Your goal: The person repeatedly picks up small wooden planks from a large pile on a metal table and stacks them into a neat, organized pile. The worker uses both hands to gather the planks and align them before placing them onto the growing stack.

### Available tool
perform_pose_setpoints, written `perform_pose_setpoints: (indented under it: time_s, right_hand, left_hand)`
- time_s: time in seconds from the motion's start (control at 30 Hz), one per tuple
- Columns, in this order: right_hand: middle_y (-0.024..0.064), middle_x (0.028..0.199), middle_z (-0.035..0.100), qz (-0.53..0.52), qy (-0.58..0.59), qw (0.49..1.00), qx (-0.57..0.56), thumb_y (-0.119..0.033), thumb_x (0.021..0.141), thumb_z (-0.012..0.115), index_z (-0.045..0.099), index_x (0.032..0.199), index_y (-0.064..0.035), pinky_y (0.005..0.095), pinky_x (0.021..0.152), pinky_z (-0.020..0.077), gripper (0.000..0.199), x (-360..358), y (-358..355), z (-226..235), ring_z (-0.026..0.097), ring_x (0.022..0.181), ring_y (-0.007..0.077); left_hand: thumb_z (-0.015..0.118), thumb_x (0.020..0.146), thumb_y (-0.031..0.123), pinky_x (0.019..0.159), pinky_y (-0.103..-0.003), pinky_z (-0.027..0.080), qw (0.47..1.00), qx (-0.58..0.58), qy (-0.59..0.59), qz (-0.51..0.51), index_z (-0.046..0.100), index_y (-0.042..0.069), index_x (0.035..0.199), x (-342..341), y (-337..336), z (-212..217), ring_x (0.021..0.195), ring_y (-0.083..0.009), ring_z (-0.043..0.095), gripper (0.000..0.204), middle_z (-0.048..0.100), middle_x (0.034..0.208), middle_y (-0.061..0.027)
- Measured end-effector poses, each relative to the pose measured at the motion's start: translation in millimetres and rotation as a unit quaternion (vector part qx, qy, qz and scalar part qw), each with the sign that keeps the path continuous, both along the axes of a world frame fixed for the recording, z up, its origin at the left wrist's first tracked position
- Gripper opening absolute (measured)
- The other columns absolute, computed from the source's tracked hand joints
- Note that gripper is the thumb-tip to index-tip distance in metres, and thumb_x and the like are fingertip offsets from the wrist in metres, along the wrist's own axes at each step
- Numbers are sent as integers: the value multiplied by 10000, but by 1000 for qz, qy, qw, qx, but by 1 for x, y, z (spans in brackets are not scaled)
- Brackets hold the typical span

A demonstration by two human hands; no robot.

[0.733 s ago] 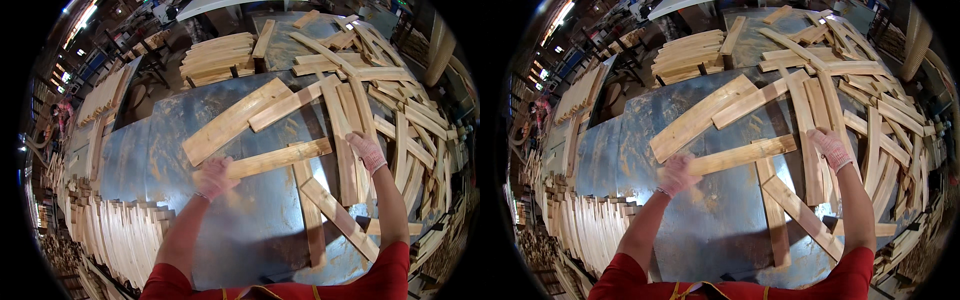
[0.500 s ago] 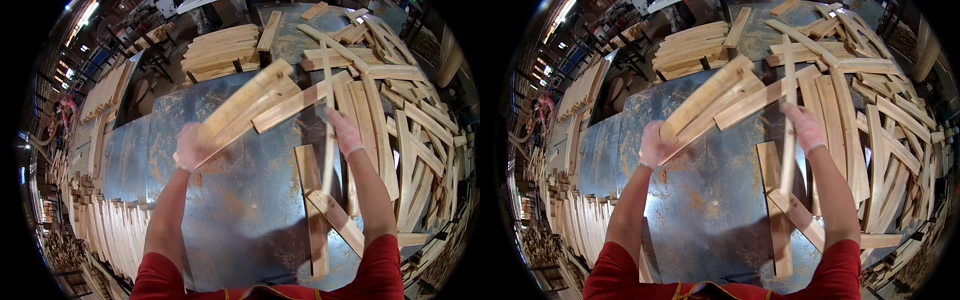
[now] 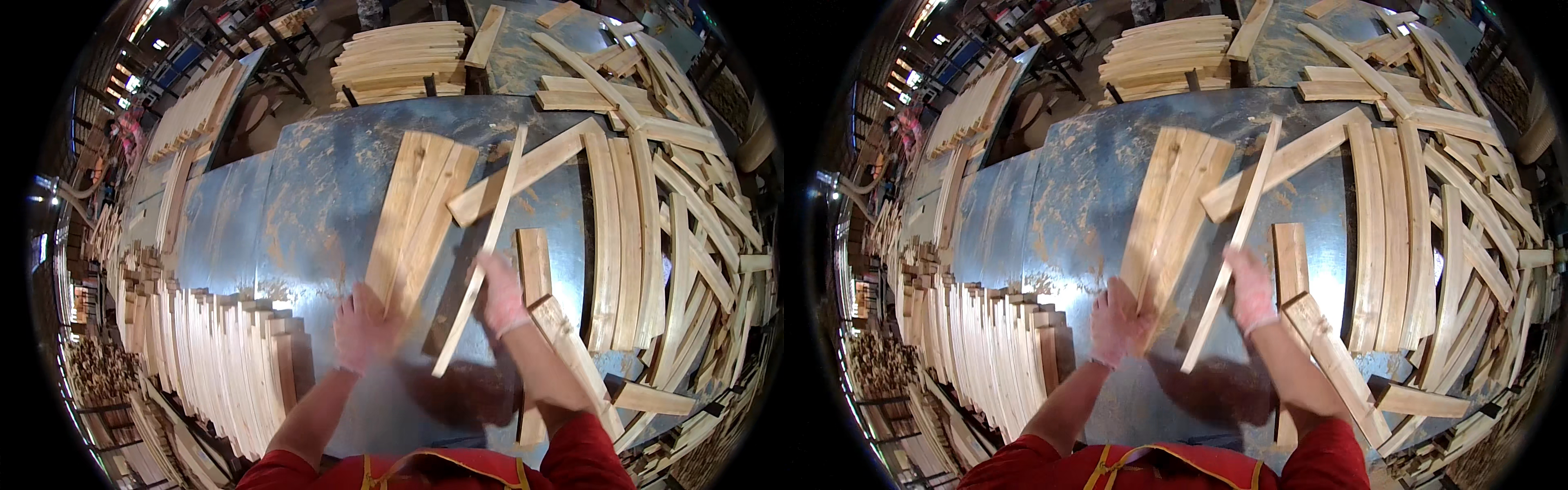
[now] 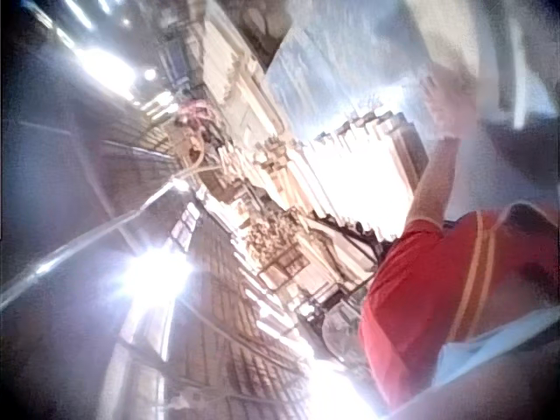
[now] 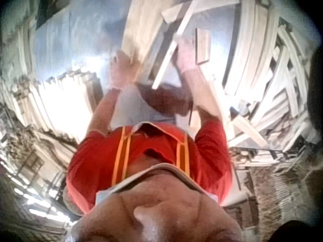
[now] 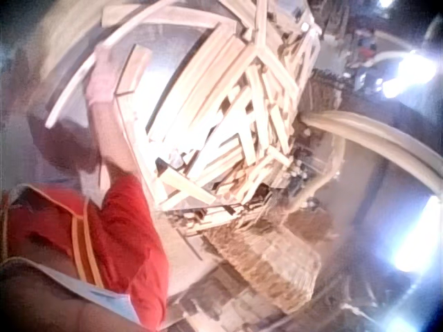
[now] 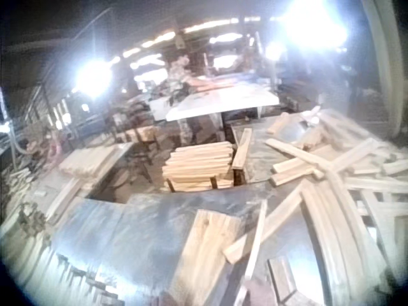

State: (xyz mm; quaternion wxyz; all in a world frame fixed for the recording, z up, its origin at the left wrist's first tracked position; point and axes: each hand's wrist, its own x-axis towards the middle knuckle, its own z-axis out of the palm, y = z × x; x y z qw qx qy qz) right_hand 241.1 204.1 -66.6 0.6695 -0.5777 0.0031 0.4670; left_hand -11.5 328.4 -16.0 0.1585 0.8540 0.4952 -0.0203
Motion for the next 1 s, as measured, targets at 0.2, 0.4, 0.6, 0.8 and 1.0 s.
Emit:
perform_pose_setpoints:
  time_s: [0.2, 0.4, 0.6, 0.8, 1.0]
  right_hand:
    - [87, 1051, 705, -20, 128, 987, 98, -300, 965, 727, 644, 1222, -35, 365, 844, 597, 378, -181, -63, 3, 688, 926, 221]
    - [128, 1143, 746, 36, 455, 872, 178, -564, 882, 764, 659, 1346, -50, 518, 915, 634, 701, -207, -92, 0, 732, 997, 340]
    - [145, 1284, 729, 89, 303, 947, 64, -586, 966, 707, 679, 1372, -58, 500, 1039, 578, 666, -314, -79, 9, 707, 1154, 297]
    - [126, 1319, 729, 285, 179, 940, 53, -422, 1006, 748, 652, 1424, -1, 377, 1021, 557, 602, -403, -100, 19, 687, 1203, 222]
    - [227, 1341, 718, 396, -66, 916, -17, -602, 948, 728, 615, 1428, 70, 421, 1051, 539, 833, -435, -80, 25, 699, 1215, 304]
  left_hand:
    - [863, 806, 359, 1106, -497, 512, 982, -169, -59, 62, 319, 5, 1637, -110, -84, 7, 1313, -415, 615, 1055, 569, 1488, -267]
    - [750, 959, 253, 1097, -425, 530, 563, -673, -474, 78, 500, 11, 1546, -229, -63, -29, 1281, -263, 660, 683, 667, 1422, -147]
    - [717, 979, 100, 1056, -393, 564, 608, -655, -408, 189, 508, 11, 1546, -243, -108, 12, 1257, -245, 668, 611, 680, 1408, -115]
    - [798, 868, 35, 1027, -347, 552, 572, -662, -473, 108, 442, 89, 1608, -332, -125, 53, 1236, -218, 653, 824, 657, 1386, -86]
    - [827, 897, 511, 1030, -447, 527, 948, -316, -30, 6, 497, 18, 1553, -428, -152, 15, 1239, -343, 642, 885, 685, 1362, -171]
